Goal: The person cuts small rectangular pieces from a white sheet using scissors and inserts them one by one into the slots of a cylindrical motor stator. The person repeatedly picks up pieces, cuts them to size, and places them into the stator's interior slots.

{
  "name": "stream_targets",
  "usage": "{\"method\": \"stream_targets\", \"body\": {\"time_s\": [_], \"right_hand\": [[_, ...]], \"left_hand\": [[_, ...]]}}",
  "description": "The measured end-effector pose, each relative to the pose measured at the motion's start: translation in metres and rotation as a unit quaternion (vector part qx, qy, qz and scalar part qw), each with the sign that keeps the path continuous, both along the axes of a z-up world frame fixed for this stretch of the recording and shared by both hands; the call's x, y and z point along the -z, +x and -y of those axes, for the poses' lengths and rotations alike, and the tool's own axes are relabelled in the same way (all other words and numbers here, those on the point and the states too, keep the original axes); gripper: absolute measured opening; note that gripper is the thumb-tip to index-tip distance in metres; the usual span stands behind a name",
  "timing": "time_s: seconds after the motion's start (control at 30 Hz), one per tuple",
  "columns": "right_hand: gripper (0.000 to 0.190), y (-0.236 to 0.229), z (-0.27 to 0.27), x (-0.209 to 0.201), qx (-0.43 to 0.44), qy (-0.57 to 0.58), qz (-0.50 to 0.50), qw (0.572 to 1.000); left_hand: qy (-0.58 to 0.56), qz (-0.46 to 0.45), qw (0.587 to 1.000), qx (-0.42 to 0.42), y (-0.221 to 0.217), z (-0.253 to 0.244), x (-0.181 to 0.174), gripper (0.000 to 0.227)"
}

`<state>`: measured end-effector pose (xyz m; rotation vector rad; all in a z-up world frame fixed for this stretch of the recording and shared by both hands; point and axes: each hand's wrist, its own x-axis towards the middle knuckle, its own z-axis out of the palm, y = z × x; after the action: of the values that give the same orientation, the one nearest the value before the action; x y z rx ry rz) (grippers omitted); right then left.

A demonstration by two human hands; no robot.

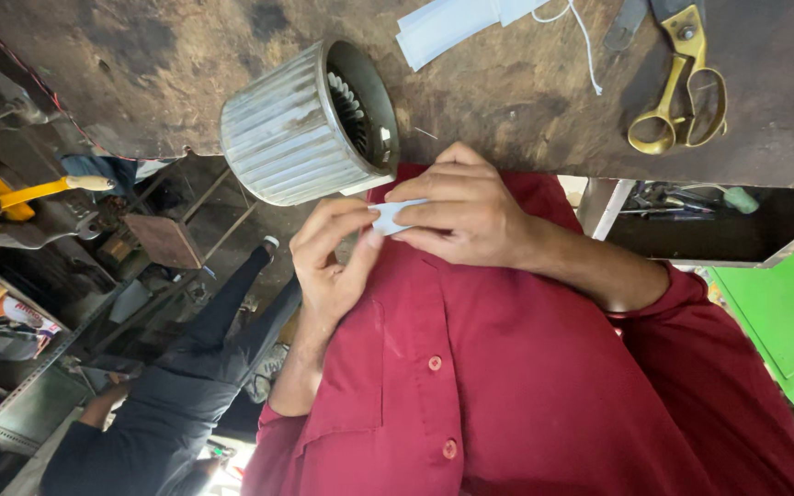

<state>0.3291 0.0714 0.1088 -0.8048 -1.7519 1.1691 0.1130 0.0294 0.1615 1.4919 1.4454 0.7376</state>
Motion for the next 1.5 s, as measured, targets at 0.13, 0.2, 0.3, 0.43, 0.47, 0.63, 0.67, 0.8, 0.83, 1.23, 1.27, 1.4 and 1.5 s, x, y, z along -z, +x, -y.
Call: {"method": "stream_targets", "body": {"time_s": [0.13, 0.2, 0.3, 0.43, 0.47, 0.63, 0.67, 0.8, 0.83, 1.23, 1.27, 1.4, 1.5], "right_hand": [[0.017, -0.002, 0.004, 0.012, -0.029, -0.049, -0.03, 0.998], [0.016, -0.004, 0.005, 0.019, -0.038, -0.066, -0.033, 0.997], [0.011, -0.006, -0.005, 0.031, -0.039, -0.063, -0.048, 0.996], [0.011, 0.0, -0.045, 0.061, -0.037, -0.052, 0.061, 0.996], [0.011, 0.002, -0.055, 0.071, -0.048, -0.044, 0.086, 0.994], [0.009, -0.015, -0.069, 0.098, -0.097, -0.004, 0.16, 0.982], [0.008, -0.02, -0.072, 0.102, -0.104, 0.006, 0.165, 0.981], [0.01, -0.029, -0.077, 0.104, -0.116, 0.017, 0.174, 0.978], [0.008, -0.031, -0.077, 0.103, -0.103, 0.006, 0.174, 0.979], [0.012, -0.021, -0.062, 0.09, -0.078, -0.042, 0.142, 0.986], [0.013, -0.013, -0.065, 0.09, -0.08, -0.043, 0.136, 0.987], [0.012, -0.014, -0.067, 0.091, -0.094, -0.076, 0.126, 0.985], [0.011, -0.029, -0.066, 0.092, -0.136, -0.07, 0.133, 0.979]], "left_hand": [[0.044, 0.009, 0.999, 0.025, -0.008, 0.002, 0.007, 0.02], [0.045, 0.009, 0.999, 0.007, -0.008, 0.004, 0.014, 0.02], [0.108, -0.082, 0.99, 0.031, -0.01, 0.007, 0.02, 0.027], [0.246, -0.209, 0.946, -0.003, -0.025, 0.008, 0.025, 0.063], [0.237, -0.208, 0.947, -0.061, -0.03, 0.008, 0.029, 0.064], [0.12, -0.149, 0.934, -0.303, -0.061, 0.004, 0.055, 0.069], [0.089, -0.071, 0.942, -0.315, -0.066, 0.004, 0.061, 0.07], [-0.015, 0.174, 0.929, -0.326, -0.071, 0.011, 0.088, 0.072], [-0.033, 0.216, 0.921, -0.322, -0.07, 0.014, 0.092, 0.072], [-0.112, 0.274, 0.894, -0.335, -0.074, 0.035, 0.106, 0.072], [-0.109, 0.264, 0.901, -0.327, -0.075, 0.036, 0.107, 0.072], [-0.102, 0.258, 0.907, -0.316, -0.077, 0.041, 0.11, 0.071], [-0.102, 0.275, 0.896, -0.334, -0.077, 0.043, 0.112, 0.072]]}}
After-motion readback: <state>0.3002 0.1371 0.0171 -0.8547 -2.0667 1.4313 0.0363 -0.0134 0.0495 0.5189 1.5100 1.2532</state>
